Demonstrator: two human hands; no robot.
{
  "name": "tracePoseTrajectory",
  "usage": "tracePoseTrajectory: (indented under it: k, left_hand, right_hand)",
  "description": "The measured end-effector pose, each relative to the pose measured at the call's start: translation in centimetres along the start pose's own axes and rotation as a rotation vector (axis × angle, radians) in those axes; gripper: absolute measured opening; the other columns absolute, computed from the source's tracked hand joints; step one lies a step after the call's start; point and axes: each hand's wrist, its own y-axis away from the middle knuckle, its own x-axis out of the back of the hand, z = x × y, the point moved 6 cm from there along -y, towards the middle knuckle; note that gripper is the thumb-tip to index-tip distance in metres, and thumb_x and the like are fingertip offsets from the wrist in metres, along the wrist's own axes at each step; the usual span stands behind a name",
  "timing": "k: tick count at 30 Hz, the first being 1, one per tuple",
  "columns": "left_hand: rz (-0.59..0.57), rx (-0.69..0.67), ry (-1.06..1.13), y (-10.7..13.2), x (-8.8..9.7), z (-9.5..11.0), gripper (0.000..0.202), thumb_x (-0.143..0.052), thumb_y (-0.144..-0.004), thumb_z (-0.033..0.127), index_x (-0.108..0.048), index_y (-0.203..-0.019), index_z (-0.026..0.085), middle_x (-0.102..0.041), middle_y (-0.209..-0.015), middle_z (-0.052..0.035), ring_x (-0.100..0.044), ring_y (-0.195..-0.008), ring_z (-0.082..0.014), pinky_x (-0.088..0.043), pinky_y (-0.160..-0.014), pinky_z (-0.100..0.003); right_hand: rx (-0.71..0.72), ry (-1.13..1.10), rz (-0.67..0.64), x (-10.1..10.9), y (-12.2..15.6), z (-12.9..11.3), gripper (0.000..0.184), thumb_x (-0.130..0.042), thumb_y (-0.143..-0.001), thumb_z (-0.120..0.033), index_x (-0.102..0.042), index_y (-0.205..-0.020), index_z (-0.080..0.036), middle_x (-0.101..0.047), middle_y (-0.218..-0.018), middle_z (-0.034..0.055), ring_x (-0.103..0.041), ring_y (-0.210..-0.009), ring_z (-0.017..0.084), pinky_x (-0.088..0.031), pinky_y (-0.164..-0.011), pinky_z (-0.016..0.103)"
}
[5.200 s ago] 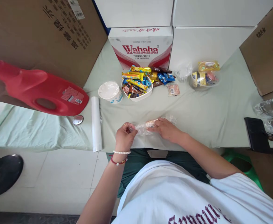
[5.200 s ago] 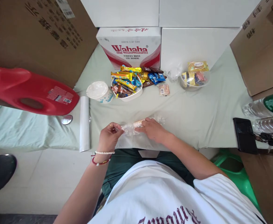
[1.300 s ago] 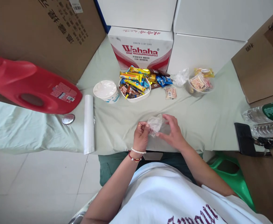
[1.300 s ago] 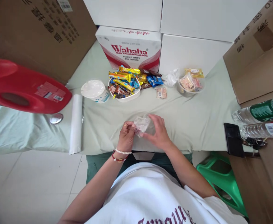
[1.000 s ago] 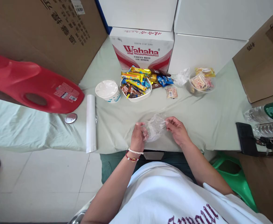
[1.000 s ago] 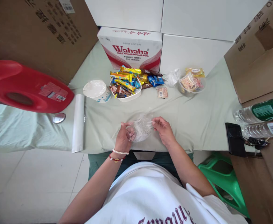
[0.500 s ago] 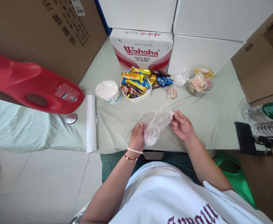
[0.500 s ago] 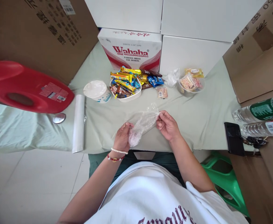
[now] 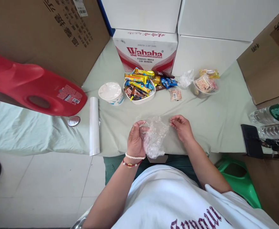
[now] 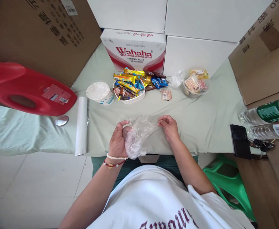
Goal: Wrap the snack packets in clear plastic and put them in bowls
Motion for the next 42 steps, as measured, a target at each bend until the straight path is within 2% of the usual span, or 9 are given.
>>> tracePoseTrajectory:
  k: [4, 7, 11, 14, 23, 27, 31, 36, 42]
  left_hand:
    - [-0.063, 0.147, 0.066, 0.0, -0.7, -0.4, 0.048, -0.067, -0.087, 0.067, -0.068, -0.119, 0.031, -0.077, -0.101, -0.0018, -0.067, -0.066, -0.0145, -0.044, -0.046, -0.023]
    - [-0.027, 0.047, -0.156, -0.7, -0.2, -1.2, 0.047, -0.062, -0.09, 0.068, -0.071, -0.114, 0.028, -0.076, -0.107, -0.0046, -0.069, -0.074, -0.0159, -0.05, -0.053, -0.025]
    - [0.086, -0.381, -0.662, -0.8, 0.6, -0.5, 0.046, -0.059, -0.094, 0.065, -0.077, -0.1, 0.023, -0.071, -0.114, -0.0093, -0.066, -0.108, -0.0213, -0.054, -0.098, -0.037]
    - [0.102, -0.522, -0.811, -0.6, 0.7, -0.2, 0.047, -0.058, -0.094, 0.064, -0.078, -0.097, 0.022, -0.068, -0.108, -0.0103, -0.064, -0.11, -0.0227, -0.05, -0.102, -0.039]
    - [0.159, -0.172, -0.335, -3.2, 2.8, -0.3, 0.047, -0.05, -0.094, 0.069, -0.058, -0.092, 0.023, -0.052, -0.056, 0.0064, -0.059, -0.05, -0.0135, -0.049, -0.054, -0.026]
    - [0.117, -0.092, -0.568, -5.6, 4.5, 1.0, 0.047, -0.044, -0.096, 0.068, -0.058, -0.093, 0.024, -0.046, -0.049, 0.0082, -0.046, -0.036, -0.0122, -0.034, -0.041, -0.024]
    - [0.021, -0.013, -1.01, -7.9, 5.4, 1.3, 0.046, -0.034, -0.099, 0.061, -0.059, -0.086, 0.024, -0.041, -0.043, 0.0069, -0.04, -0.035, -0.0143, -0.031, -0.044, -0.028]
    - [0.041, -0.155, -1.296, -8.5, 4.8, 2.1, 0.037, -0.043, -0.096, 0.046, -0.053, -0.068, 0.024, -0.049, -0.052, 0.0011, -0.047, -0.054, -0.0175, -0.032, -0.059, -0.03]
    - [0.135, -0.287, -1.445, -7.2, 3.8, 2.1, 0.04, -0.037, -0.1, 0.045, -0.045, -0.066, 0.025, -0.055, -0.062, -0.0043, -0.053, -0.065, -0.0223, -0.03, -0.065, -0.033]
  right_hand:
    - [-0.248, 0.01, -0.52, -4.3, 2.4, 1.9, 0.045, -0.088, -0.068, -0.053, -0.076, -0.097, -0.019, -0.076, -0.095, 0.0069, -0.069, -0.089, 0.023, -0.057, -0.085, 0.039]
    - [-0.262, -0.166, -0.726, -7.5, 4.3, 1.7, 0.065, -0.083, -0.071, -0.068, -0.074, -0.118, -0.023, -0.075, -0.113, 0.0082, -0.07, -0.105, 0.026, -0.054, -0.095, 0.041]
    - [-0.231, -0.26, -0.621, -9.3, 4.4, 2.3, 0.058, -0.087, -0.069, -0.061, -0.075, -0.114, -0.026, -0.077, -0.109, 0.004, -0.071, -0.103, 0.025, -0.053, -0.094, 0.037]
    - [-0.18, -0.272, -0.499, -9.3, 3.9, 2.7, 0.049, -0.091, -0.065, -0.052, -0.078, -0.103, -0.026, -0.078, -0.105, 0.0026, -0.071, -0.105, 0.024, -0.052, -0.096, 0.036]
    - [-0.193, -0.288, -0.252, -5.1, 2.1, 1.5, 0.041, -0.092, -0.064, -0.053, -0.069, -0.081, -0.023, -0.073, -0.083, 0.001, -0.066, -0.072, 0.015, -0.057, -0.071, 0.03]
    - [-0.21, -0.11, -0.188, -1.5, 0.8, 0.4, 0.047, -0.091, -0.065, -0.055, -0.062, -0.079, -0.021, -0.062, -0.068, -0.0041, -0.05, -0.049, 0.008, -0.04, -0.043, 0.022]
    - [-0.185, 0.169, -0.209, 0.9, -0.5, 0.2, 0.045, -0.085, -0.07, -0.057, -0.06, -0.076, -0.02, -0.055, -0.061, -0.0053, -0.038, -0.043, 0.006, -0.023, -0.039, 0.022]
    - [0.025, 0.386, -0.093, 2.0, -1.6, -0.3, 0.032, -0.073, -0.082, -0.051, -0.06, -0.078, -0.022, -0.045, -0.06, -0.0069, -0.038, -0.051, 0.009, -0.032, -0.049, 0.023]
    - [0.022, 0.141, 0.028, 1.1, -1.6, -0.1, 0.029, -0.06, -0.087, -0.053, -0.053, -0.087, -0.025, -0.061, -0.08, -0.0014, -0.058, -0.066, 0.015, -0.048, -0.064, 0.029]
